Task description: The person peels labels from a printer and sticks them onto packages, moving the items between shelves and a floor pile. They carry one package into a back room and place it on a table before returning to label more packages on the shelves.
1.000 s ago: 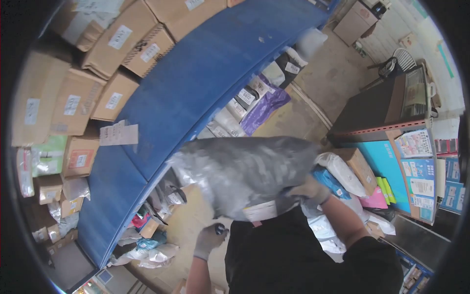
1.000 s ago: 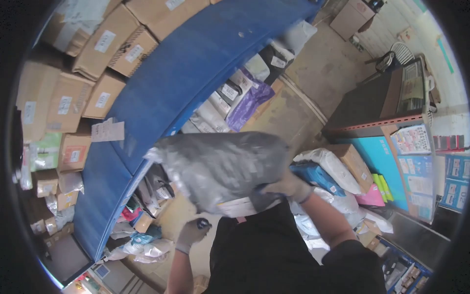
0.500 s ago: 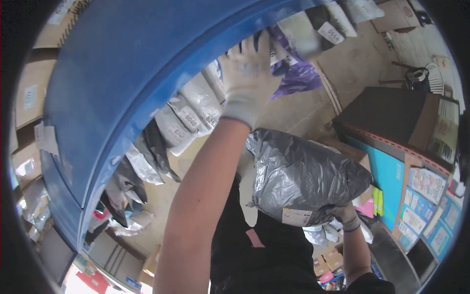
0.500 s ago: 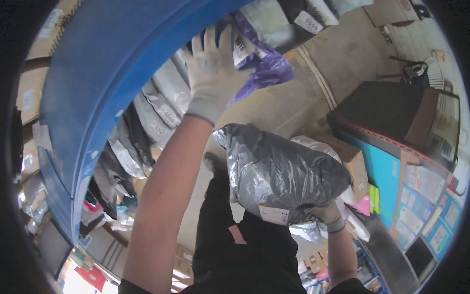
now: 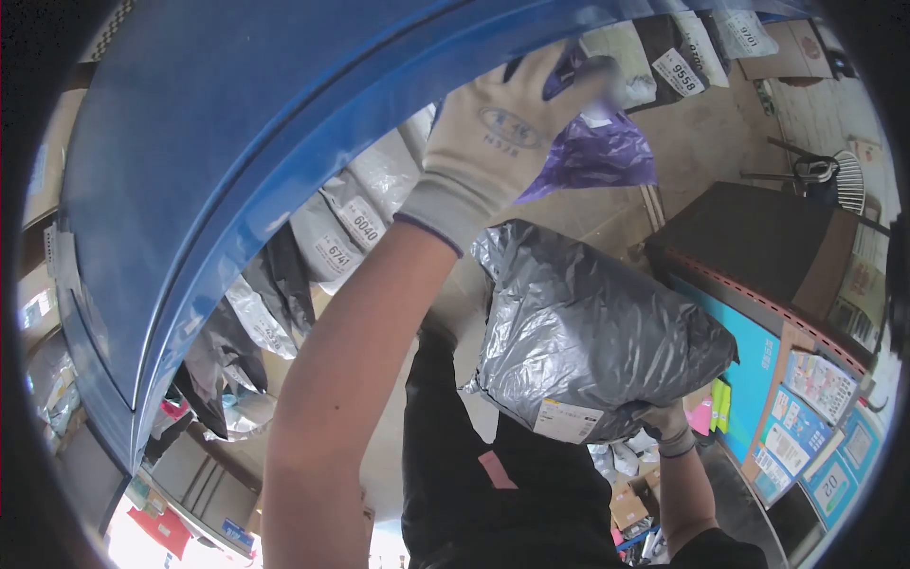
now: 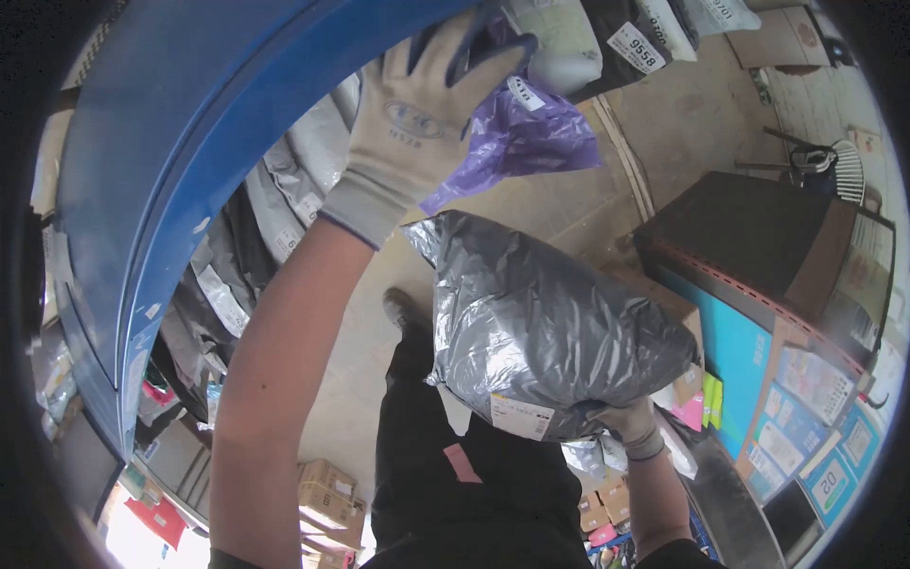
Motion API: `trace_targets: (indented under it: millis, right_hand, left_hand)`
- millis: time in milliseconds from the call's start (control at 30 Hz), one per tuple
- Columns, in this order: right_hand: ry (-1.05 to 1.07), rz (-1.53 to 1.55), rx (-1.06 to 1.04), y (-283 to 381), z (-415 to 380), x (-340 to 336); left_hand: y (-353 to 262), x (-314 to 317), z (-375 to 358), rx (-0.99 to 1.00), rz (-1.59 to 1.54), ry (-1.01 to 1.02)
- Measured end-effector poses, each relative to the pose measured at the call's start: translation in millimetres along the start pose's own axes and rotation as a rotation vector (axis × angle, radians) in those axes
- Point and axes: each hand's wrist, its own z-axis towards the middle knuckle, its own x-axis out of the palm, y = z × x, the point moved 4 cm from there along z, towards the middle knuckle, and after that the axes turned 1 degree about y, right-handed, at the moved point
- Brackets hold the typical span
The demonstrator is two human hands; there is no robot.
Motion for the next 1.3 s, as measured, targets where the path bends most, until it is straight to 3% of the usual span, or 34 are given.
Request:
trace_targets:
  millis: [100, 200, 300, 400, 500, 567, 700, 767, 800, 900, 1000, 1067, 1167, 1200, 1300]
  right_hand:
    - [0.029, 0.112, -0.031, 18.1, 1.6, 17.1]
    - [0.025, 0.215, 0.103, 12.0, -5.0, 21.1]
    - [0.091, 0.097, -0.057, 15.4, -3.0, 24.1]
    - [0.05, 0.076, -0.075, 31.3, 0.5, 29.6]
    - [0.055, 0.154, 0.001, 12.6, -1.2, 24.1]
    - [0.071, 0.224, -0.014, 15.4, 3.1, 26.0]
    - [0.055, 0.205, -0.033, 9.4, 4.4, 20.3]
    - [0.083, 0.299, -0.054, 20.8, 10.2, 27.1]
    - [0.091, 0.323, -0.06, 23.3, 11.0, 28.6]
    - [0.025, 0.27, -0.011, 18.6, 6.3, 24.9]
    - [0.014, 0.25, -0.018, 17.2, 7.1, 23.4]
    - [0.006, 0.275, 0.004, 19.5, 9.2, 24.2]
    - [0.005, 0.28, 0.038, 39.6, 12.3, 26.9]
    - [0.005, 0.28, 0.045, 43.0, 13.3, 27.3]
    - [-0.031, 0.299, 0.056, 39.8, 16.5, 24.8]
  left_hand:
    - [0.5, 0.3, 13.4, 0.103, -0.132, 0.126]
    - [4.8, 0.9, 27.9, 0.124, -0.347, 0.501]
    - [10.2, 5.8, 23.2, 0.258, -0.41, 0.419]
    - [23.3, 17.5, 10.7, 0.298, -0.527, 0.415]
    - [33.6, 18.8, 4.7, 0.286, -0.708, 0.256]
    - [33.6, 1.2, 13.4, -0.012, -0.764, 0.544]
    - [16.7, -7.7, 35.6, -0.348, -0.984, 0.788]
    - [12.3, 18.1, 39.1, -0.146, -0.745, 0.385]
    - [10.1, 25.3, 40.4, -0.096, -0.681, 0.285]
    - [2.0, 38.3, 46.1, 0.117, -0.152, 0.316]
    - [19.1, 56.6, 43.0, -0.227, -0.605, 0.234]
    - [17.8, 28.5, 45.7, -0.141, -0.664, 0.487]
    - [25.4, 40.0, 27.7, -0.063, -0.533, 0.612]
    - [28.9, 48.5, 20.4, -0.049, -0.496, 0.627]
    - [35.2, 58.9, 10.1, 0.008, -0.572, 0.4]
